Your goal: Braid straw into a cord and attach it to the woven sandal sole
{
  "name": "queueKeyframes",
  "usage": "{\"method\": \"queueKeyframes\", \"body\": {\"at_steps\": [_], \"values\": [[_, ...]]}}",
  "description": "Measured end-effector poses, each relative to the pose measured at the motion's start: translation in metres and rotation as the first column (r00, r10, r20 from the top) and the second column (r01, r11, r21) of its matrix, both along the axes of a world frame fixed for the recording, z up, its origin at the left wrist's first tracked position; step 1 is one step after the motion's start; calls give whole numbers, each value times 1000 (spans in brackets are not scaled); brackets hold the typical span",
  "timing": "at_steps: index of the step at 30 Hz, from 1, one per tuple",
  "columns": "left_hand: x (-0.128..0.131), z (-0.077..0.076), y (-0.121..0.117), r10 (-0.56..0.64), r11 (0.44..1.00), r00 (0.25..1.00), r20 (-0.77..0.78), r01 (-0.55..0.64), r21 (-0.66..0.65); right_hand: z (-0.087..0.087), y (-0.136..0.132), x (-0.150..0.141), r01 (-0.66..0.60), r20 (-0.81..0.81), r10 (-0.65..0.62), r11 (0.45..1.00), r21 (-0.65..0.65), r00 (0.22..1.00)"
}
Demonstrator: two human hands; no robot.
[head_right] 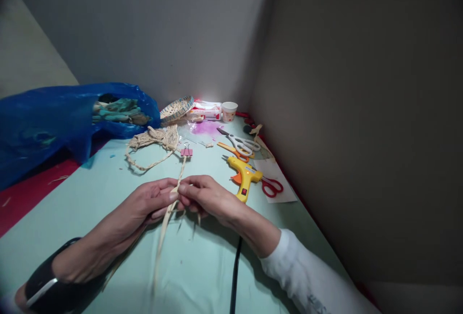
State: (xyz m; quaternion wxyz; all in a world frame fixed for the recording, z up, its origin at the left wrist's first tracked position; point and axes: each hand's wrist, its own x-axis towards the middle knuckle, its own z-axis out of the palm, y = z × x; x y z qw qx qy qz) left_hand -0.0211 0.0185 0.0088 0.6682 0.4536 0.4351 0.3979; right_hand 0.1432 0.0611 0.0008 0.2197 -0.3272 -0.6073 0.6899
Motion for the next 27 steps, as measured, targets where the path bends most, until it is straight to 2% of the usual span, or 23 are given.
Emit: {"method": "queueKeyframes", "body": {"at_steps": [4, 8, 11, 13, 16, 19, 21, 24, 27], "values": [[4, 4, -4, 30, 1000, 996, -88, -30, -3, -7, -2, -3, 44, 84, -62, 979, 200, 995], [3, 4, -4, 41, 999, 988, -147, -41, 1, -8, 0, -1, -25, 194, -61, 911, 412, 979], [2, 2, -3, 35, 999, 979, -200, -34, 7, -5, 0, 1, -51, 267, -103, 857, 513, 958], [1, -1, -2, 23, 999, 968, -249, -14, 39, -5, 0, 1, -49, 265, -104, 856, 514, 959], [0, -5, -2, 34, 990, 924, -381, 21, 140, -10, -3, -1, -15, 172, -62, 909, 416, 983], [-1, -7, -4, 106, 958, 790, -604, 82, 275, -15, -7, -4, 89, 68, -116, 944, 316, 991], [-3, -3, -5, 146, 934, 699, -700, 137, 331, -16, -10, -6, 144, 53, -166, 946, 290, 985], [-7, 8, -7, 212, 907, 603, -769, 171, 384, -12, -13, -7, 169, 93, -212, 925, 340, 973], [-7, 15, -10, 216, 901, 581, -785, 192, 390, -8, -14, -7, 196, 102, -252, 903, 381, 962]]}}
